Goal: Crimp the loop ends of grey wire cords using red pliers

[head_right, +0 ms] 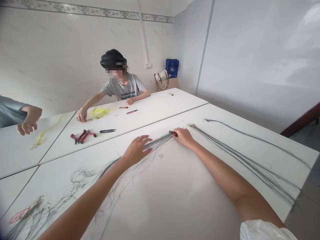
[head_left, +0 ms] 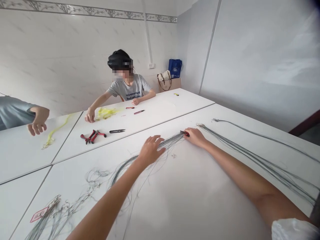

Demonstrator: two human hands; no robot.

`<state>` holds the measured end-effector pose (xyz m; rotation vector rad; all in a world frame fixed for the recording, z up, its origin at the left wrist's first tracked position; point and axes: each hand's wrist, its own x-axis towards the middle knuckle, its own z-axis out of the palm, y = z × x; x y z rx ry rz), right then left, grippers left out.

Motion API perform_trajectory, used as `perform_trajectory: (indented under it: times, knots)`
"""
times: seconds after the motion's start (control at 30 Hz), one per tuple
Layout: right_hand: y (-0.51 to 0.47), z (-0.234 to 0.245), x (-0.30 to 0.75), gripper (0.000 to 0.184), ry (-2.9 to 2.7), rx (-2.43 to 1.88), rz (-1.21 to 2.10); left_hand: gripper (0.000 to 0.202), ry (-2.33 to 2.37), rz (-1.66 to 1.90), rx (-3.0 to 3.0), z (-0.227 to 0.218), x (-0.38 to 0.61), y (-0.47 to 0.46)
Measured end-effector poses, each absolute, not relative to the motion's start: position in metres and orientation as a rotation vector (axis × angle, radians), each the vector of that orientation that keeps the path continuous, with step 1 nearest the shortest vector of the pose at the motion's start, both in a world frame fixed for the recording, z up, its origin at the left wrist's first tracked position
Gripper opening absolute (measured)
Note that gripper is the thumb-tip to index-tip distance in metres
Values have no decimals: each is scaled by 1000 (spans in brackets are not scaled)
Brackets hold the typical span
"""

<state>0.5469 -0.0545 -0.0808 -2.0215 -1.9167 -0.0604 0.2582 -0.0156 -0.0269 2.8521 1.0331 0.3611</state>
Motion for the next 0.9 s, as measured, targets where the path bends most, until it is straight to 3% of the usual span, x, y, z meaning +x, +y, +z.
perform_trajectory:
  times: [0.27,0.4,0.57,0.73,0.9]
  knots:
    - [-58,-77,574,16,-2081,-1863,-96,44,961,265,2899,-65,297,-5]
    - [-70,-78,587,36,-2316,-1648,-135,49,987,263,2939,-68,293,-5]
    - [-76,-88,589,45,-2457,-1463,-413,65,1000,217,2948,-73,296,-5]
    - [-73,-90,588,42,-2458,-1467,-406,76,1007,58,2869,-80,298,-6]
    - [-73,-89,587,39,-2454,-1468,-381,75,1017,126,2888,-88,301,-6]
